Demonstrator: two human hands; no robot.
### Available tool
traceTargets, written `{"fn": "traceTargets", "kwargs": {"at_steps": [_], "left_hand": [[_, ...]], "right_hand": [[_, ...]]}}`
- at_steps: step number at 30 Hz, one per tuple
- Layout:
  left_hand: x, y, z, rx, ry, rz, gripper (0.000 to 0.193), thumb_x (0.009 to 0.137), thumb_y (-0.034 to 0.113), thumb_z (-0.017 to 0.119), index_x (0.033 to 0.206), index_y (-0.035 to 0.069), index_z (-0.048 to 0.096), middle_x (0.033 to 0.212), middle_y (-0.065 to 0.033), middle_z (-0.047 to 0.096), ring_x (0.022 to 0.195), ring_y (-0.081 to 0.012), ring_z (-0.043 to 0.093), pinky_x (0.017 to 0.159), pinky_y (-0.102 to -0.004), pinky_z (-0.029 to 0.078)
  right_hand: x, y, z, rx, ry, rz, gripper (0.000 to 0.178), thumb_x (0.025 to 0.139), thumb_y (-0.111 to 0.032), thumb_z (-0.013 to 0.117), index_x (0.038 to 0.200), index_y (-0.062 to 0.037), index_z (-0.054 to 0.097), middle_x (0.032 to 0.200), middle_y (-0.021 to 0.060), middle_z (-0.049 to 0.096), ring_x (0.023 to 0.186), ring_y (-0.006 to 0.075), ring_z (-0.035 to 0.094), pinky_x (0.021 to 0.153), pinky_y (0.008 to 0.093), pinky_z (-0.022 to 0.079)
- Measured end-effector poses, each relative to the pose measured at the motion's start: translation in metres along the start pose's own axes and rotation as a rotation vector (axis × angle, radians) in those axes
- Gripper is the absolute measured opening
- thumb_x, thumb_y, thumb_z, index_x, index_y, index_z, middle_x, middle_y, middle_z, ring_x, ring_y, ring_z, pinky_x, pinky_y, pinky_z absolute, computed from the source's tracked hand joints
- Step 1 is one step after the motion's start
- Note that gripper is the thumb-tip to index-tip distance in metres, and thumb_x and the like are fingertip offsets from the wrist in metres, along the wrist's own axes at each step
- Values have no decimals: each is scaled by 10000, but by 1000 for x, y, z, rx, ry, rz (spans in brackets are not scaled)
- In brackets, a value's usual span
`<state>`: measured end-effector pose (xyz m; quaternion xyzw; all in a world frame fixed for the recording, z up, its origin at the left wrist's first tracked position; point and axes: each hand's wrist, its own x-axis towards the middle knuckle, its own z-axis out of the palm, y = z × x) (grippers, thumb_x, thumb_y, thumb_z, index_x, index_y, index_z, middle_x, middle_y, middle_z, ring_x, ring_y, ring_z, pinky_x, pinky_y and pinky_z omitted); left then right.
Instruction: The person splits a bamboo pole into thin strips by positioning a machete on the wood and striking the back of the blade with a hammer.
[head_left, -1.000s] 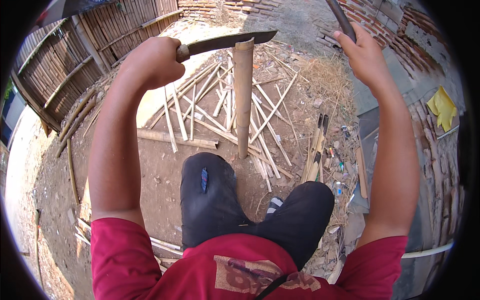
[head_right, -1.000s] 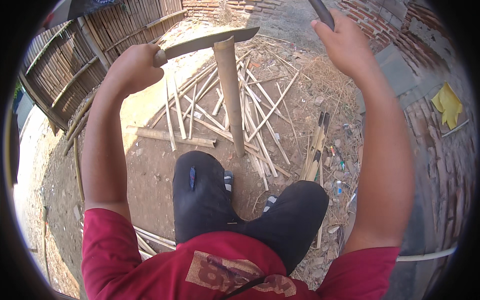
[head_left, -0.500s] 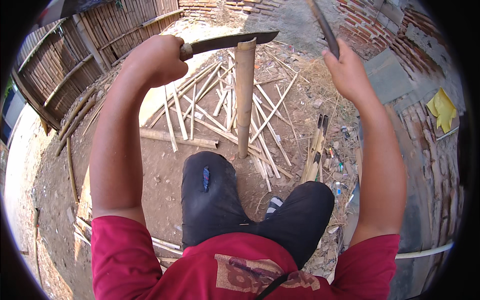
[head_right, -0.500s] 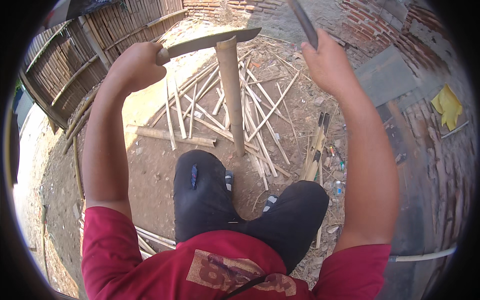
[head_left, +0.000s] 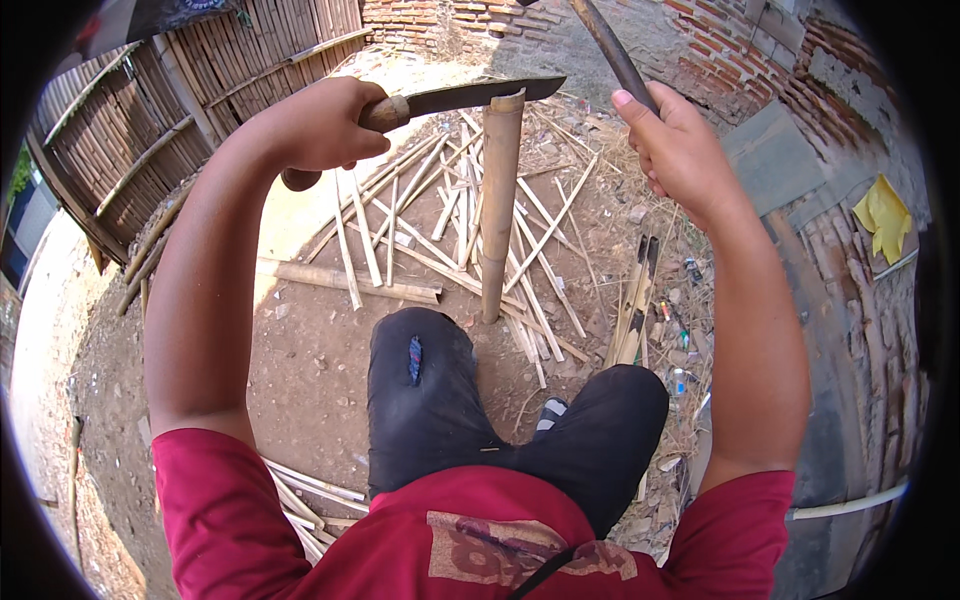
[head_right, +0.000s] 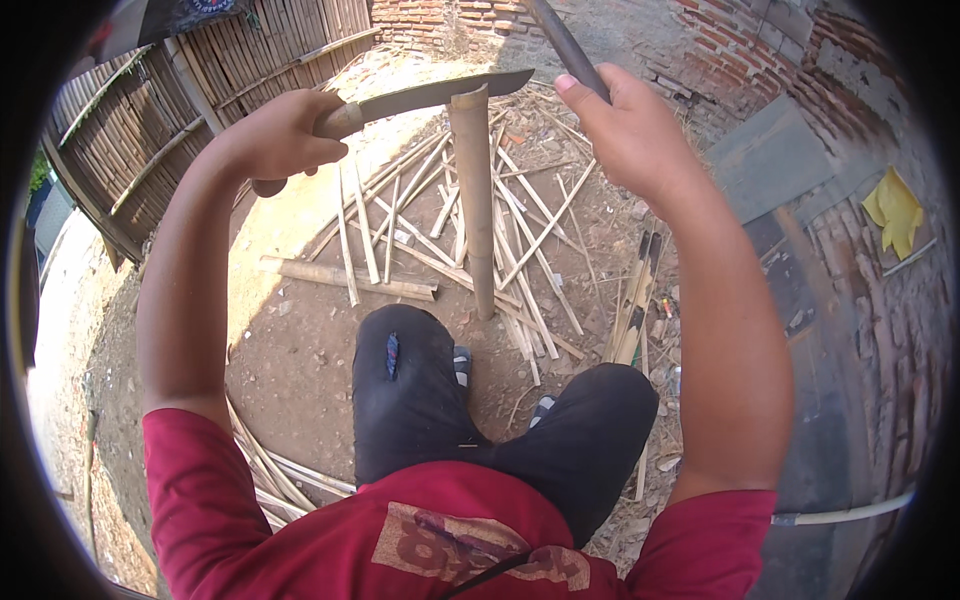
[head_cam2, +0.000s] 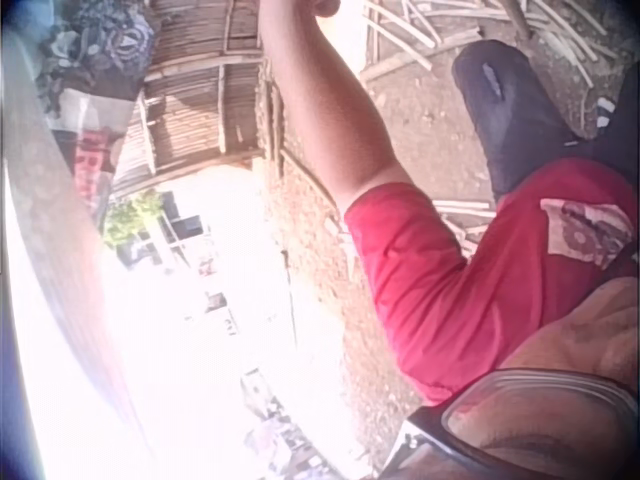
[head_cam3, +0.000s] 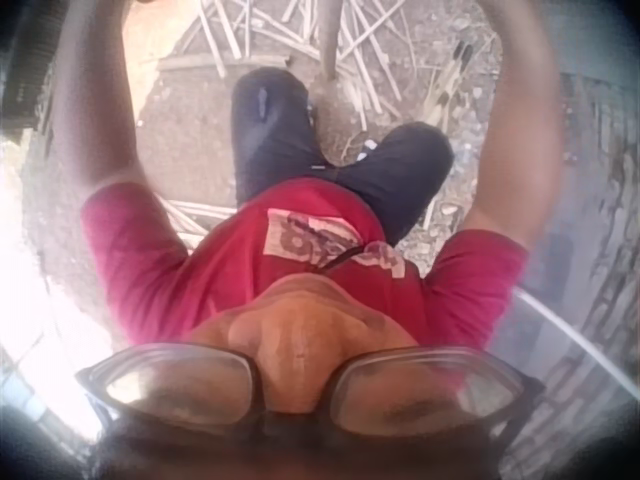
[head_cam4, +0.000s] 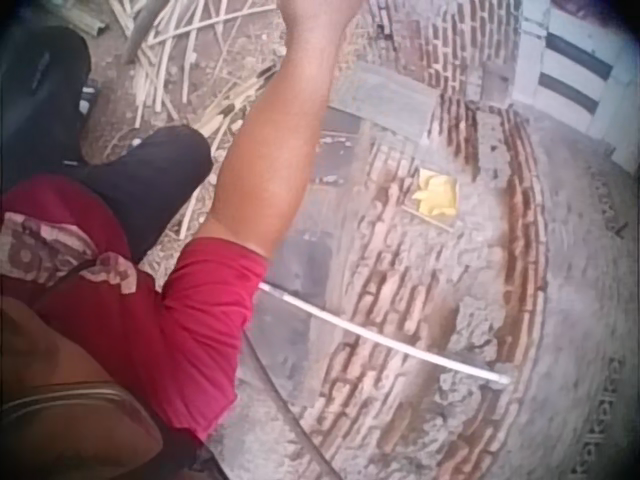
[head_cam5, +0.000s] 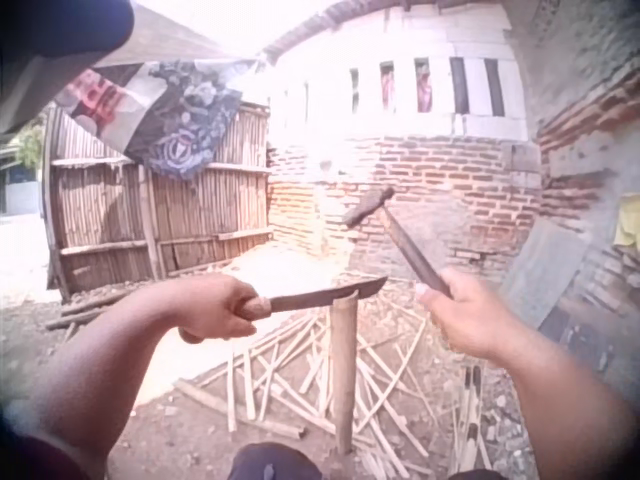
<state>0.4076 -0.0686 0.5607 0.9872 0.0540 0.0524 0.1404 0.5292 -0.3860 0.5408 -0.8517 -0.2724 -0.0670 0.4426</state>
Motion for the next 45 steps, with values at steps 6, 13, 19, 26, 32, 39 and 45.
{"fn": "traceTargets", "kwargs": {"at_steps": [6, 13, 19, 26, 32, 39, 45], "left_hand": [[3, -13, 28, 315, 369, -13, 348, 882, 230, 768, 1087, -37, 678, 872, -182, 707, 811, -275, 708, 738, -403, 577], [-3, 7, 11, 145, 158, -126, 369, 879, 232, 777, 1066, -67, 671, 843, -189, 705, 707, -304, 701, 621, -419, 565], [7, -6, 26, 327, 267, -6, 340, 881, 237, 772, 1042, -53, 697, 884, -231, 714, 822, -356, 717, 737, -444, 558], [3, 16, 23, 324, 231, -64, 310, 874, 219, 769, 1011, -53, 712, 907, -230, 723, 861, -371, 717, 777, -449, 550], [1, 13, 31, 315, 267, -102, 239, 872, 157, 739, 1000, -45, 720, 896, -226, 722, 874, -374, 720, 788, -457, 554], [7, 18, 34, 349, 260, -117, 261, 857, 170, 736, 1021, -33, 730, 941, -223, 730, 922, -381, 719, 831, -458, 567], [3, 29, 38, 361, 256, -161, 276, 851, 182, 753, 1035, -24, 744, 966, -213, 739, 933, -369, 727, 834, -455, 582]], "right_hand": [[-7, 0, -2, -60, 35, -71, 466, 1050, -489, 582, 1189, -51, 663, 659, -42, 507, 555, 74, 469, 533, 296, 397], [-4, -18, -2, -22, 211, -307, 450, 1053, -457, 575, 1077, -14, 646, 713, 59, 601, 645, 165, 592, 602, 364, 461], [-15, -30, 19, -448, -62, -173, 395, 1048, -382, 576, 1083, 7, 632, 867, 205, 700, 825, 357, 713, 760, 468, 535], [-2, -30, -1, -397, 181, -276, 442, 1047, -427, 565, 1104, 4, 645, 887, 190, 706, 836, 322, 706, 780, 462, 536], [-6, -29, -4, -485, 23, -190, 466, 1049, -436, 561, 1126, 17, 639, 901, 196, 701, 852, 317, 705, 793, 449, 535], [-13, 3, 27, -464, 108, -252, 433, 1050, -417, 559, 1075, 8, 634, 903, 182, 704, 828, 306, 700, 777, 442, 531], [-12, -24, 9, -437, 38, -155, 375, 1045, -393, 585, 1053, -19, 612, 774, 126, 617, 710, 259, 618, 666, 423, 479]]}}
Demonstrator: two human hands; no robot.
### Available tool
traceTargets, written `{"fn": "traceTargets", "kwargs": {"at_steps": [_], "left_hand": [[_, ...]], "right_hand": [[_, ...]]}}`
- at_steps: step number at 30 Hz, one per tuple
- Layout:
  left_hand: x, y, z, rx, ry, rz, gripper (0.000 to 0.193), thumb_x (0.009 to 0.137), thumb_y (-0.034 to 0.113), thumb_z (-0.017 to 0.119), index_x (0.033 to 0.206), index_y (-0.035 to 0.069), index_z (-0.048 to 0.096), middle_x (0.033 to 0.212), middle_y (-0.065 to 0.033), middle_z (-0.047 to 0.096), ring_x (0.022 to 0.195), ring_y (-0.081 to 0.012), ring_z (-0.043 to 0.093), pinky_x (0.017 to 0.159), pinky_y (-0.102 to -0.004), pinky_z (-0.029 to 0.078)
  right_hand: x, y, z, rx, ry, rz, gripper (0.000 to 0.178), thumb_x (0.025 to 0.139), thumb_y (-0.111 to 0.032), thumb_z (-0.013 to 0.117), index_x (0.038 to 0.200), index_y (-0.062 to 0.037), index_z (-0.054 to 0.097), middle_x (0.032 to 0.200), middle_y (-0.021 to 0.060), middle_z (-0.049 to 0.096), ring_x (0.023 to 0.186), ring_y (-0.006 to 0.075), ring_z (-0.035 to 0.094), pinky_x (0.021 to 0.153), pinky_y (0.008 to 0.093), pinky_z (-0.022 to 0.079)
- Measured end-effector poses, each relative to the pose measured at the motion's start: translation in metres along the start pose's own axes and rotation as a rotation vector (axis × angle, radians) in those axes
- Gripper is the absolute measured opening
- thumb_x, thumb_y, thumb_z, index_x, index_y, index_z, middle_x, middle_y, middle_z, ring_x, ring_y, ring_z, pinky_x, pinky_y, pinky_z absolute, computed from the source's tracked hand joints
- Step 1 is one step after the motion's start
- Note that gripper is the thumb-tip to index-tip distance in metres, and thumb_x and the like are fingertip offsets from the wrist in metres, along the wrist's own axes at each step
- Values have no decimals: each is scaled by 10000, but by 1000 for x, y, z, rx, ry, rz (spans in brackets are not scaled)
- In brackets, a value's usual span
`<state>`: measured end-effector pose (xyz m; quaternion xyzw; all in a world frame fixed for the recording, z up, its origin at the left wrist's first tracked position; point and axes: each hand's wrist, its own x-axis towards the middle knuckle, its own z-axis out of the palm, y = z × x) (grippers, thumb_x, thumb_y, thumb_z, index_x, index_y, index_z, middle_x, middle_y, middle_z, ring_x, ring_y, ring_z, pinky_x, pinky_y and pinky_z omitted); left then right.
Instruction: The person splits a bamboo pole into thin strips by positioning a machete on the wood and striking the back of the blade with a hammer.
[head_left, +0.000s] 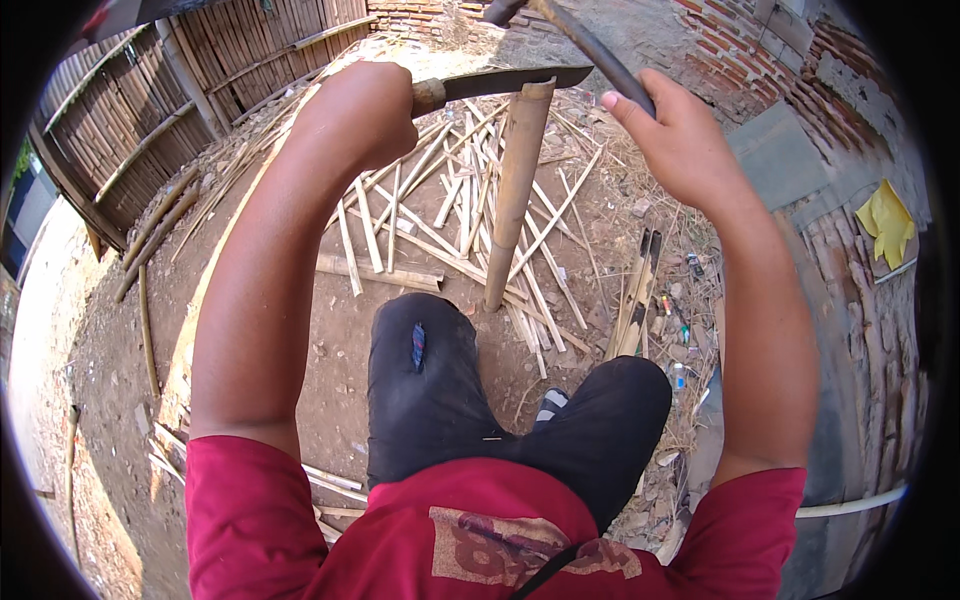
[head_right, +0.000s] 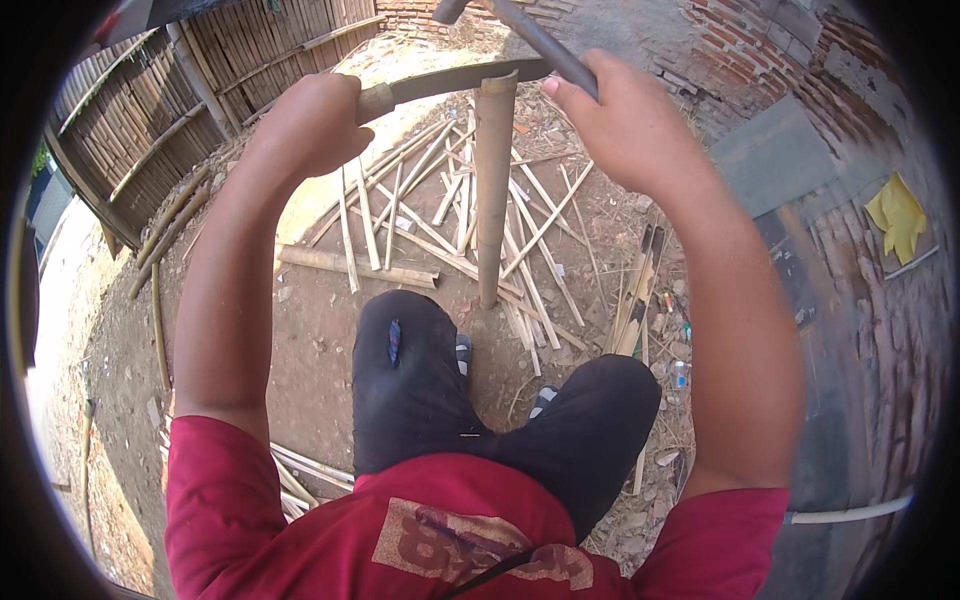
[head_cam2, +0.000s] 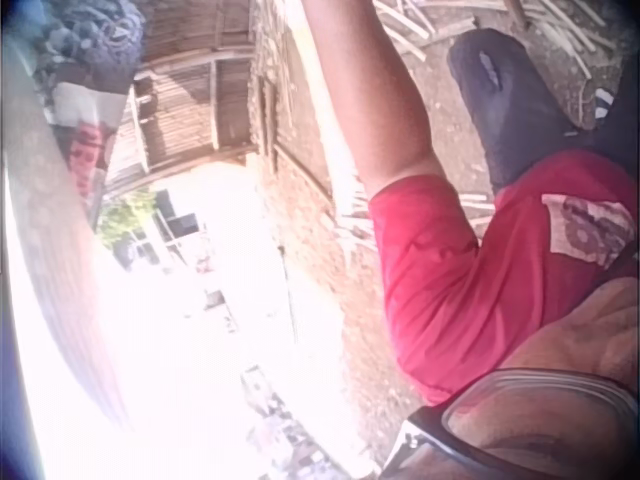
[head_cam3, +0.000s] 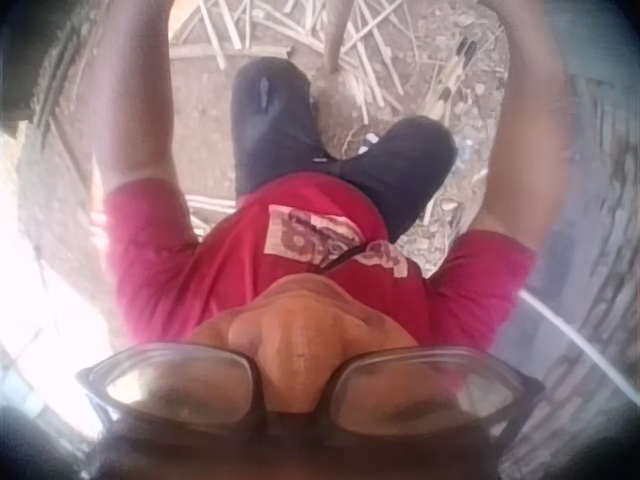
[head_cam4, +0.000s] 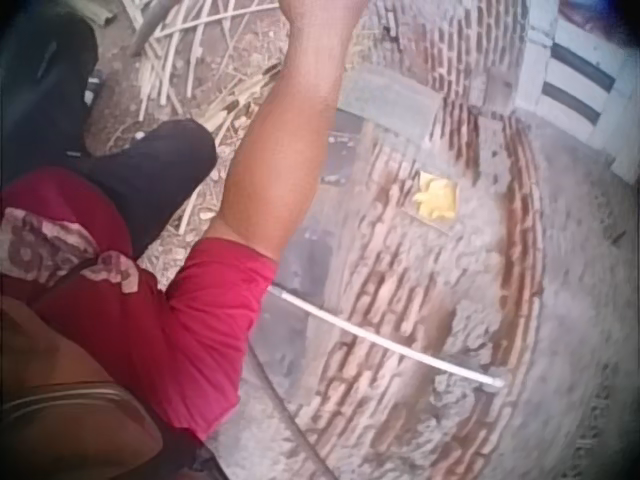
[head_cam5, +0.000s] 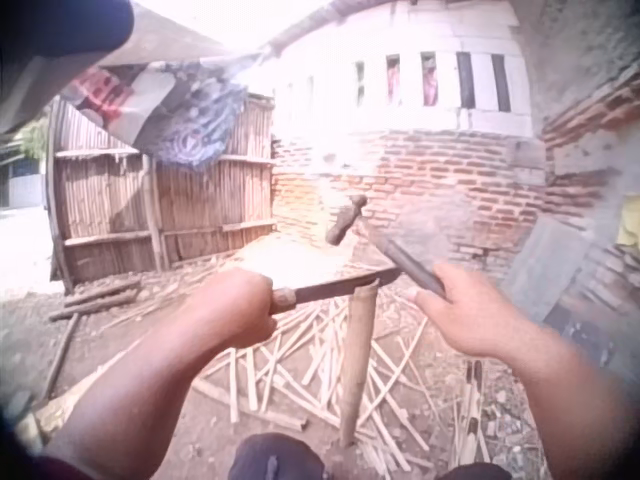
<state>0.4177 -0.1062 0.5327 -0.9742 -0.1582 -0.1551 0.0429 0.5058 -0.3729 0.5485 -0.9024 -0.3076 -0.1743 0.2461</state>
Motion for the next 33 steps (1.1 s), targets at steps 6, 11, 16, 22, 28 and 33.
{"fn": "traceTargets", "kwargs": {"at_steps": [6, 11, 16, 22, 28, 33], "left_hand": [[4, -4, 1, 2, 2, -26, 268, 864, 178, 763, 1049, -15, 749, 971, -212, 741, 924, -363, 731, 824, -455, 581], [4, -6, 7, 2, 30, -4, 268, 863, 182, 765, 1041, -17, 747, 977, -215, 743, 936, -365, 732, 833, -453, 581], [6, -4, 8, 6, 4, -32, 267, 860, 175, 758, 1043, -18, 742, 997, -214, 741, 961, -369, 725, 857, -456, 576], [5, -6, 10, -10, 3, -53, 251, 866, 167, 736, 1044, -11, 744, 1000, -220, 739, 965, -381, 720, 864, -464, 573], [4, 0, 6, -26, 12, -41, 240, 868, 163, 720, 1038, -5, 746, 981, -222, 740, 947, -385, 720, 856, -470, 572], [3, -6, 14, -49, -7, -63, 228, 865, 146, 712, 1021, -17, 746, 964, -231, 737, 932, -389, 721, 844, -473, 574]], "right_hand": [[-7, 12, 15, -4, 81, -71, 401, 1040, -390, 579, 1090, 4, 634, 773, 134, 628, 675, 235, 629, 656, 429, 489], [4, 17, -2, -66, -20, -76, 400, 1039, -385, 584, 1105, 7, 634, 808, 141, 649, 700, 232, 642, 692, 422, 509], [16, 20, -17, 120, 158, 19, 375, 1031, -354, 599, 1097, 14, 629, 862, 175, 672, 786, 277, 677, 752, 421, 524], [1, 25, 3, -100, -19, -70, 341, 1026, -343, 599, 1108, -12, 626, 747, 103, 596, 666, 225, 590, 653, 404, 471], [10, 24, -9, 148, 252, -31, 337, 1026, -332, 590, 1115, -8, 623, 753, 109, 630, 693, 245, 625, 689, 422, 489], [-14, 11, 21, -95, -11, -50, 270, 1006, -268, 607, 1057, -3, 605, 772, 149, 631, 683, 263, 628, 682, 436, 495]]}}
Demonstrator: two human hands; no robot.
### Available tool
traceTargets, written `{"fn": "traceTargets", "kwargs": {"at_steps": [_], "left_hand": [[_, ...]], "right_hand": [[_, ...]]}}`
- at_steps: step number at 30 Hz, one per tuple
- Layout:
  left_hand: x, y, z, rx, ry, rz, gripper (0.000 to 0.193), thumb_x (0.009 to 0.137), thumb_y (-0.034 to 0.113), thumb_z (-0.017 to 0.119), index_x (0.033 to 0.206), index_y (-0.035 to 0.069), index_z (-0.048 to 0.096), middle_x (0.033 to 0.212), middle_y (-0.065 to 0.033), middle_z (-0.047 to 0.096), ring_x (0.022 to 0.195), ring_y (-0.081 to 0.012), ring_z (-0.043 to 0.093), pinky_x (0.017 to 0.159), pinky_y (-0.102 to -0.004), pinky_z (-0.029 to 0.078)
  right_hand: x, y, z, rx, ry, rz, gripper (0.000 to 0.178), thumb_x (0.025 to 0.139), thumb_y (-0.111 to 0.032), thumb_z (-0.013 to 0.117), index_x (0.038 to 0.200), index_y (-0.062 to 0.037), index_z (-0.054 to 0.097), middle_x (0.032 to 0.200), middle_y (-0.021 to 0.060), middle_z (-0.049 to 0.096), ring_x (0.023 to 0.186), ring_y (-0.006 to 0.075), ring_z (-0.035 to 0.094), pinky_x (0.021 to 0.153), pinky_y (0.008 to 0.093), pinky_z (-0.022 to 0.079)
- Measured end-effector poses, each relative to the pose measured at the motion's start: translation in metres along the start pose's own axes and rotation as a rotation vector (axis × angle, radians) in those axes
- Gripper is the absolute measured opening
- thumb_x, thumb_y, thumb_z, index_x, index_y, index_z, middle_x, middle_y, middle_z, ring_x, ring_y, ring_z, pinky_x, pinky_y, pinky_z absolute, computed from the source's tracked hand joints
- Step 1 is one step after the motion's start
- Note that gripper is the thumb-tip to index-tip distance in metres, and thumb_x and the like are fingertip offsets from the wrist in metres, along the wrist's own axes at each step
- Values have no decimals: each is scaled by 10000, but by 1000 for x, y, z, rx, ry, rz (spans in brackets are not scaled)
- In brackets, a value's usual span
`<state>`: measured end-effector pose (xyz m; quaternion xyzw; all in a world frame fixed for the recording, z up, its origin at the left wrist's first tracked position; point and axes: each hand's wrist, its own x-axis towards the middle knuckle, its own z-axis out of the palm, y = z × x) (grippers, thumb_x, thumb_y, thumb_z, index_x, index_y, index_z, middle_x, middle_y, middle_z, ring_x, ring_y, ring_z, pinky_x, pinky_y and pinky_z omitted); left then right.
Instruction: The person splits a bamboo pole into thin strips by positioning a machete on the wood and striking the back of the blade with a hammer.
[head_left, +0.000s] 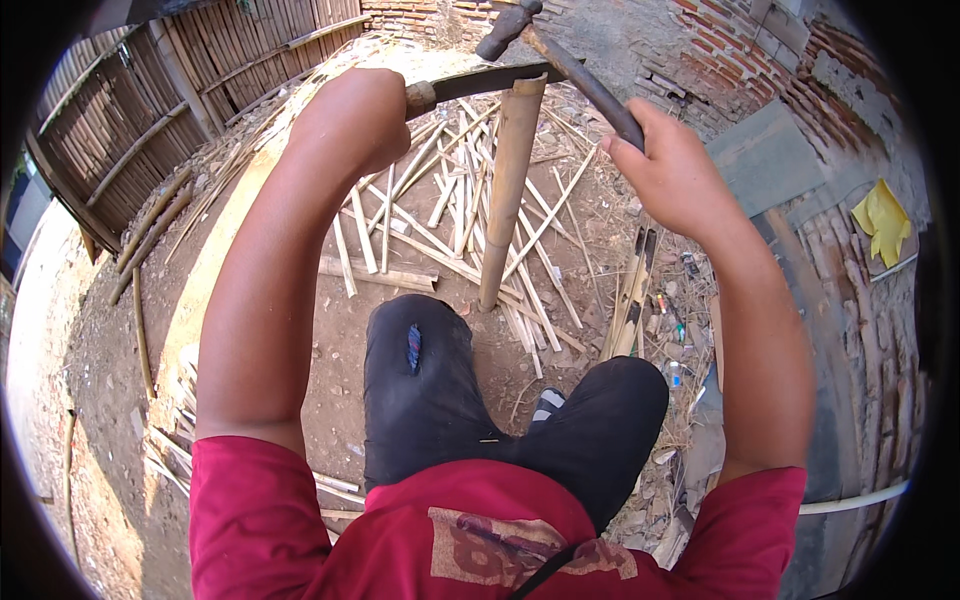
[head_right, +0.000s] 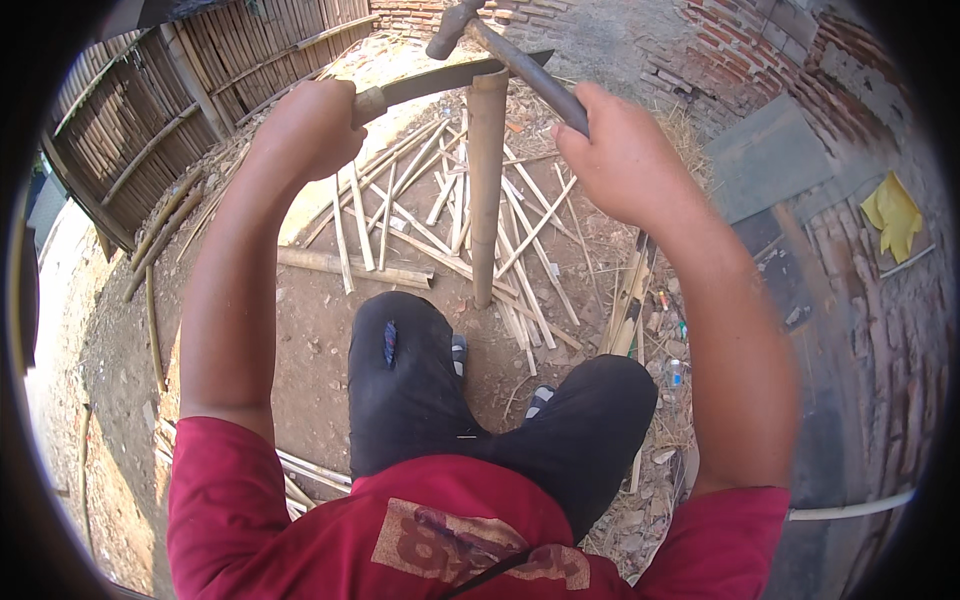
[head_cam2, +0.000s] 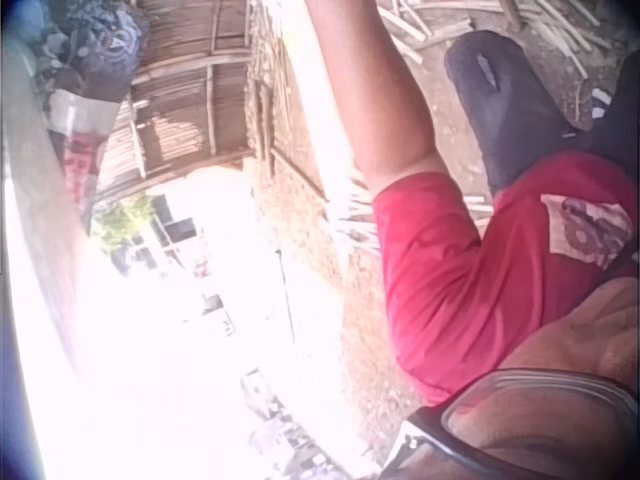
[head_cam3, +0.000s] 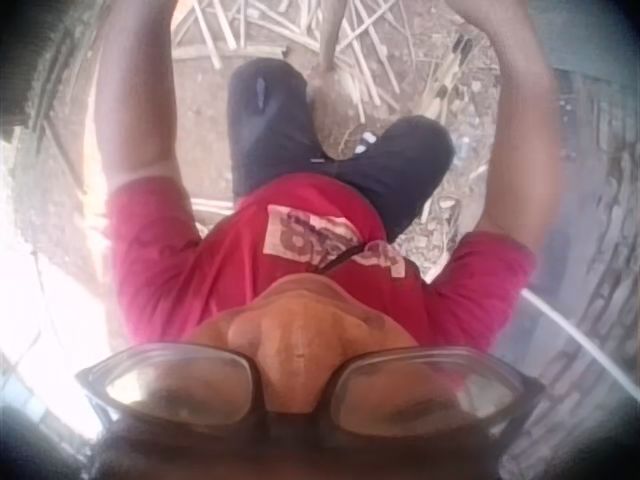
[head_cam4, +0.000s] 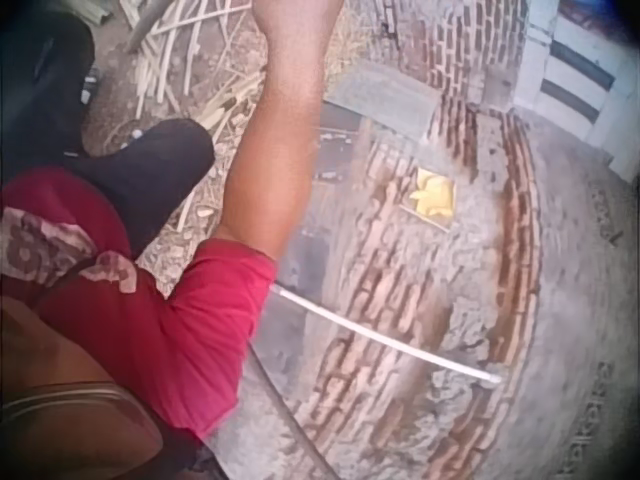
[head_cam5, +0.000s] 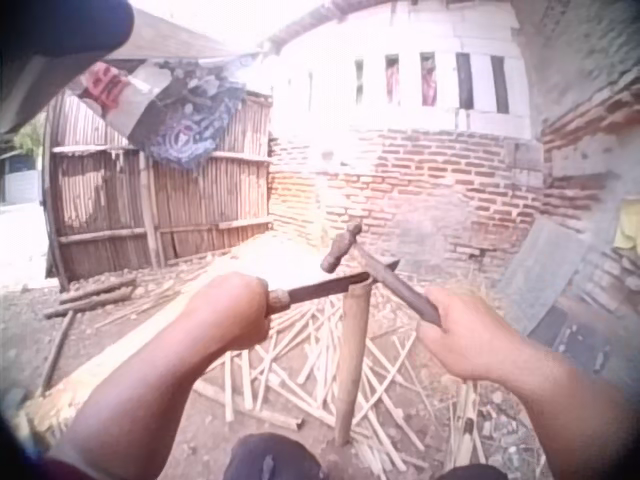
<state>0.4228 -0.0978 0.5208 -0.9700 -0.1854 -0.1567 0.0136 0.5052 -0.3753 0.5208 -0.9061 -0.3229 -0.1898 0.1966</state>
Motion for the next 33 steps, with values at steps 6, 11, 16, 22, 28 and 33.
{"fn": "traceTargets", "kwargs": {"at_steps": [6, 11, 16, 22, 28, 33], "left_hand": [[-2, 8, -4, 9, 22, 12, 233, 870, 137, 700, 1037, -20, 741, 971, -230, 738, 940, -389, 721, 841, -469, 575], [-6, 7, 0, -11, 28, -5, 231, 872, 131, 694, 1042, -19, 741, 992, -227, 740, 948, -383, 725, 840, -470, 577], [-5, 7, 1, 13, 28, 12, 219, 870, 127, 693, 1035, -5, 750, 997, -223, 743, 944, -381, 728, 833, -471, 580], [-2, 5, 8, 21, 31, 6, 226, 875, 141, 690, 1042, 0, 745, 988, -229, 738, 945, -385, 724, 837, -470, 580], [-7, 4, 6, 25, 48, 19, 229, 895, 161, 681, 1049, -1, 729, 992, -226, 738, 952, -388, 719, 843, -476, 574], [-6, 2, 13, 7, 55, -20, 220, 897, 166, 686, 1037, 0, 726, 989, -222, 738, 949, -391, 718, 843, -480, 573]], "right_hand": [[24, 13, -30, 351, 348, -16, 246, 1001, -245, 614, 1015, -2, 583, 737, 122, 597, 641, 253, 591, 633, 432, 466], [9, 17, 6, -77, 9, -40, 251, 1004, -255, 616, 1048, -9, 600, 751, 130, 610, 663, 263, 596, 659, 434, 466], [23, 4, -38, 263, 263, 53, 270, 1008, -277, 618, 1051, -11, 605, 765, 135, 615, 654, 269, 593, 648, 427, 471], [4, 8, 13, -37, 7, 9, 243, 1006, -258, 617, 1052, -21, 592, 754, 114, 635, 677, 257, 637, 659, 433, 490], [22, 0, -38, 245, 221, 67, 195, 1002, -194, 586, 1078, -15, 574, 834, 198, 690, 788, 399, 697, 715, 514, 510], [-1, 5, 12, -74, 89, -27, 198, 1000, -210, 602, 1077, -28, 587, 767, 136, 661, 685, 280, 669, 653, 431, 500]]}}
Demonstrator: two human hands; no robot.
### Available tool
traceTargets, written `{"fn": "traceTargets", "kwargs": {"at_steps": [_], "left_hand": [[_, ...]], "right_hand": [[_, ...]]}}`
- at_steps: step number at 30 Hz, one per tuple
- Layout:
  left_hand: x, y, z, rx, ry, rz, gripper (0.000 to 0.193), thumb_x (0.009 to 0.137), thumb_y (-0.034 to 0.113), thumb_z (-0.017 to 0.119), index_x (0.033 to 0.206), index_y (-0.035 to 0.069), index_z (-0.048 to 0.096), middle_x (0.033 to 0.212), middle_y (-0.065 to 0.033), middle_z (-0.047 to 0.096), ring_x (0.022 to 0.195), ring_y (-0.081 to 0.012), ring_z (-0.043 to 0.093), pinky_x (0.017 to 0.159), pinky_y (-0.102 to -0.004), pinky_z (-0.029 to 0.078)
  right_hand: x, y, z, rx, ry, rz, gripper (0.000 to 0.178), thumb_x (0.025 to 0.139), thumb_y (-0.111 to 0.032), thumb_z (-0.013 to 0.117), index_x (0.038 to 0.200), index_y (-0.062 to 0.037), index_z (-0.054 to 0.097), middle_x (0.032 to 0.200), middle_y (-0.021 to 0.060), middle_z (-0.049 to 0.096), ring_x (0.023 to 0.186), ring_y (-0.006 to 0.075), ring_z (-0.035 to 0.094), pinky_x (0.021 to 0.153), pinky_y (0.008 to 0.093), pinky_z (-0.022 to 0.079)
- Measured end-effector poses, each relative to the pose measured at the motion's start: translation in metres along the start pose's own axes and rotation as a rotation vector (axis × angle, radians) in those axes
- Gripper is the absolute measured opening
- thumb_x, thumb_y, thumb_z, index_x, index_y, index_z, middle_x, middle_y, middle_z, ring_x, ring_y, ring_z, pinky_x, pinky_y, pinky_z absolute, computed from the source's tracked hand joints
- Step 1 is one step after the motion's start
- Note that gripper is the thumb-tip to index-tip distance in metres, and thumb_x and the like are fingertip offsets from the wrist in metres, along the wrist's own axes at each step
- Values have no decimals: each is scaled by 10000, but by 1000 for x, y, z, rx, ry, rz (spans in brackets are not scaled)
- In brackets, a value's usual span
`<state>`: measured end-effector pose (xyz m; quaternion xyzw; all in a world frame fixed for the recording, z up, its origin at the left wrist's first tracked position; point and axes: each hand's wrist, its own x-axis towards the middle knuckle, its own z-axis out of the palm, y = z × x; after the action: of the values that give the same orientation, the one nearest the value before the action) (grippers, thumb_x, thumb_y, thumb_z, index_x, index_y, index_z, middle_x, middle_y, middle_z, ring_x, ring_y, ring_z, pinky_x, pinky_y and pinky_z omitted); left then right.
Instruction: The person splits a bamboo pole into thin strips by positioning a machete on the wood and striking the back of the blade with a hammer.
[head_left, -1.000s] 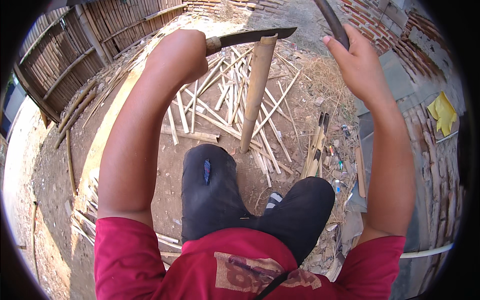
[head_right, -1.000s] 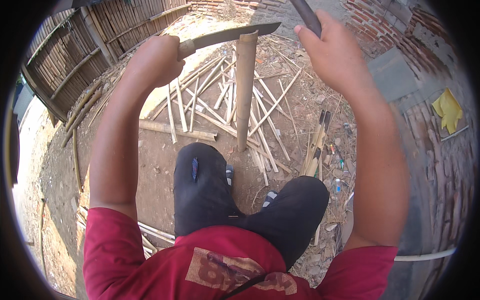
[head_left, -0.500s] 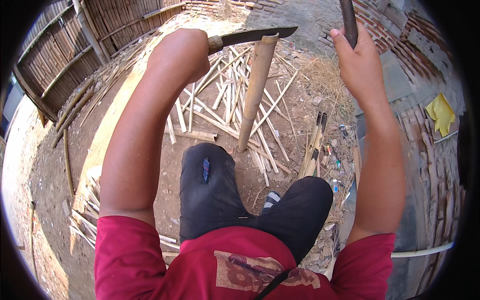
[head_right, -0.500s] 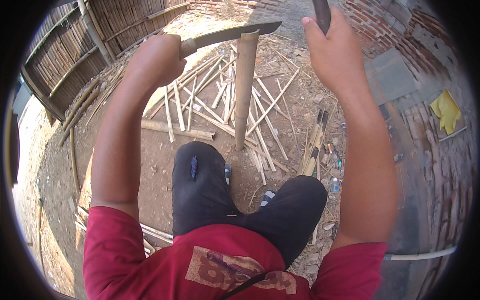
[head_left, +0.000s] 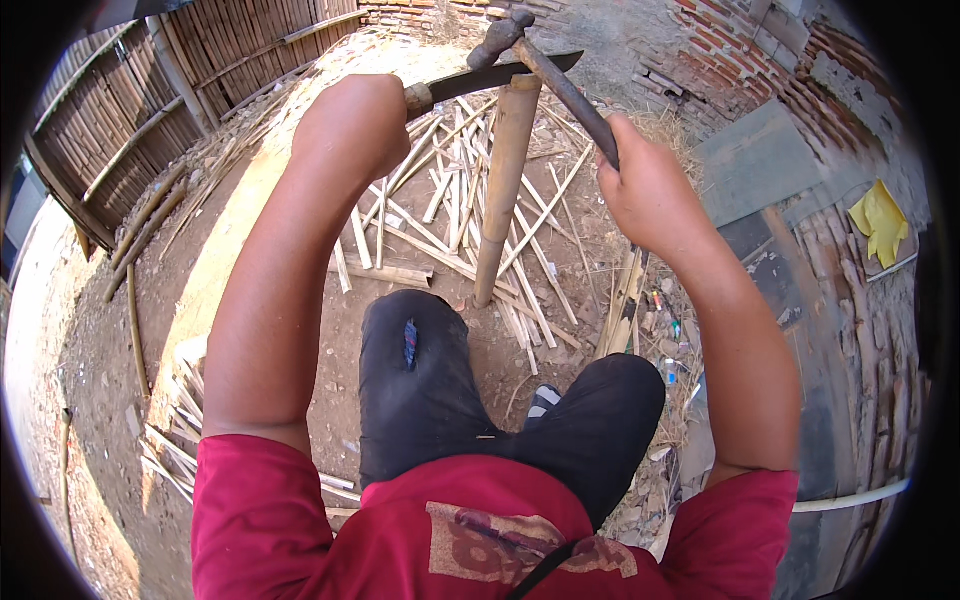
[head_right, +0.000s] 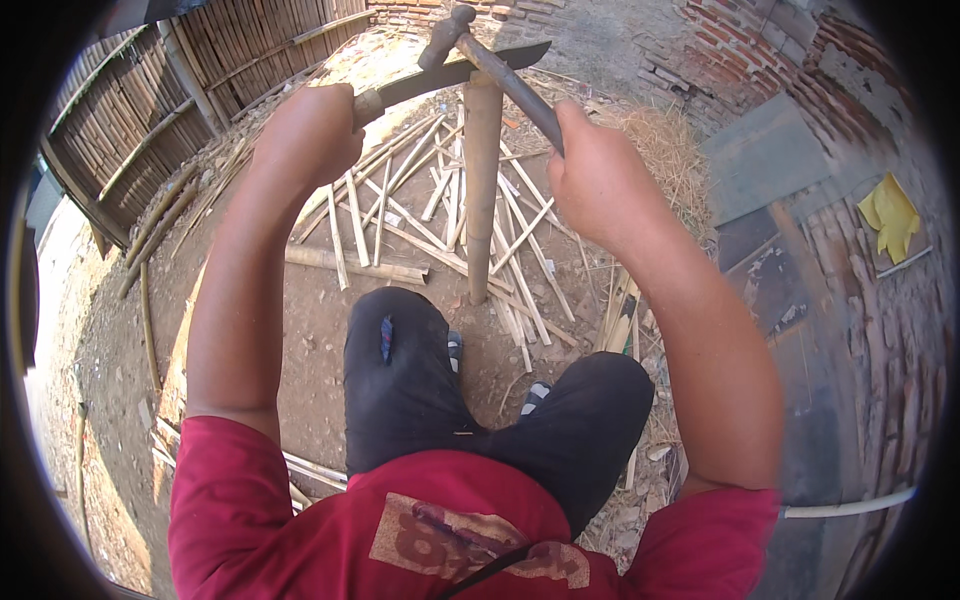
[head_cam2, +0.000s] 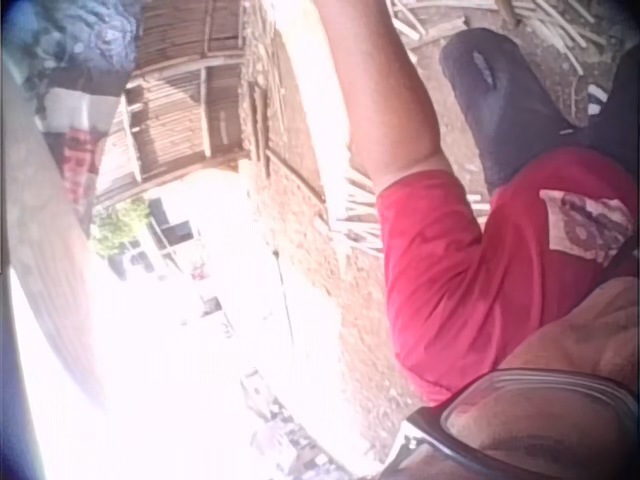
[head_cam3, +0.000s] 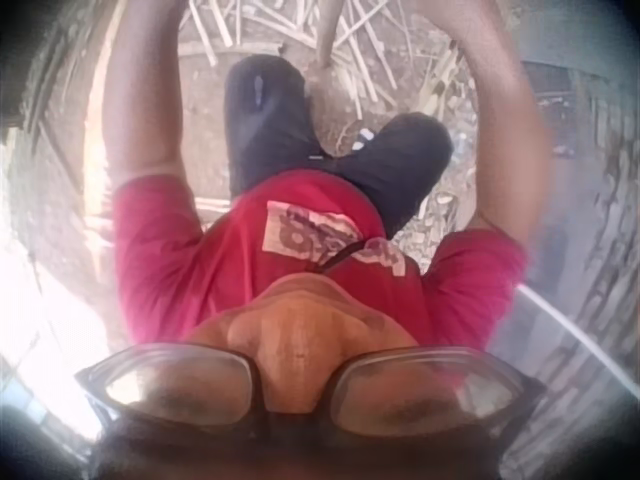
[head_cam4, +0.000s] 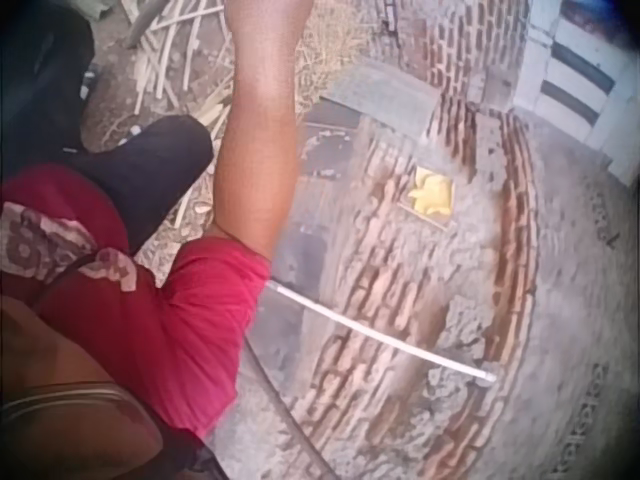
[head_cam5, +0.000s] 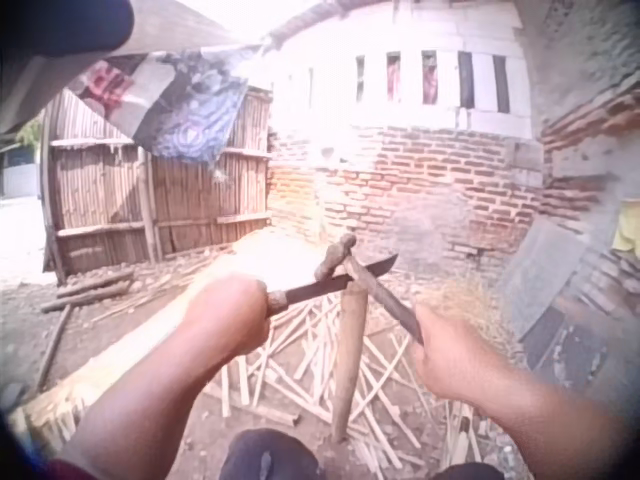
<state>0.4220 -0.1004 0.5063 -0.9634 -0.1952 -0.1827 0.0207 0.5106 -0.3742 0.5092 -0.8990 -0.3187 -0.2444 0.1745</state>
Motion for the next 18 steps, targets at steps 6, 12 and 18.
{"fn": "traceTargets", "kwargs": {"at_steps": [6, 12, 18], "left_hand": [[-8, 3, 1, -27, 41, -8, 201, 902, 161, 687, 1024, 5, 722, 988, -217, 739, 943, -391, 719, 837, -487, 571], [-8, -3, 4, -40, 70, -13, 185, 896, 140, 678, 1016, 6, 722, 959, -222, 739, 924, -392, 720, 828, -489, 572], [-13, 0, 7, -49, 85, -26, 170, 889, 123, 662, 1001, 9, 720, 941, -225, 737, 905, -395, 721, 821, -490, 571]], "right_hand": [[21, 3, -45, 225, 159, 19, 240, 998, -213, 607, 1143, -22, 599, 809, 158, 686, 726, 273, 689, 692, 432, 520], [-2, -2, -2, 59, -47, 29, 215, 993, -163, 575, 1151, -19, 579, 874, 227, 699, 846, 419, 706, 771, 513, 529], [20, -6, -45, 234, 96, 56, 208, 979, -147, 570, 1140, -16, 571, 876, 225, 705, 844, 414, 705, 756, 524, 526]]}}
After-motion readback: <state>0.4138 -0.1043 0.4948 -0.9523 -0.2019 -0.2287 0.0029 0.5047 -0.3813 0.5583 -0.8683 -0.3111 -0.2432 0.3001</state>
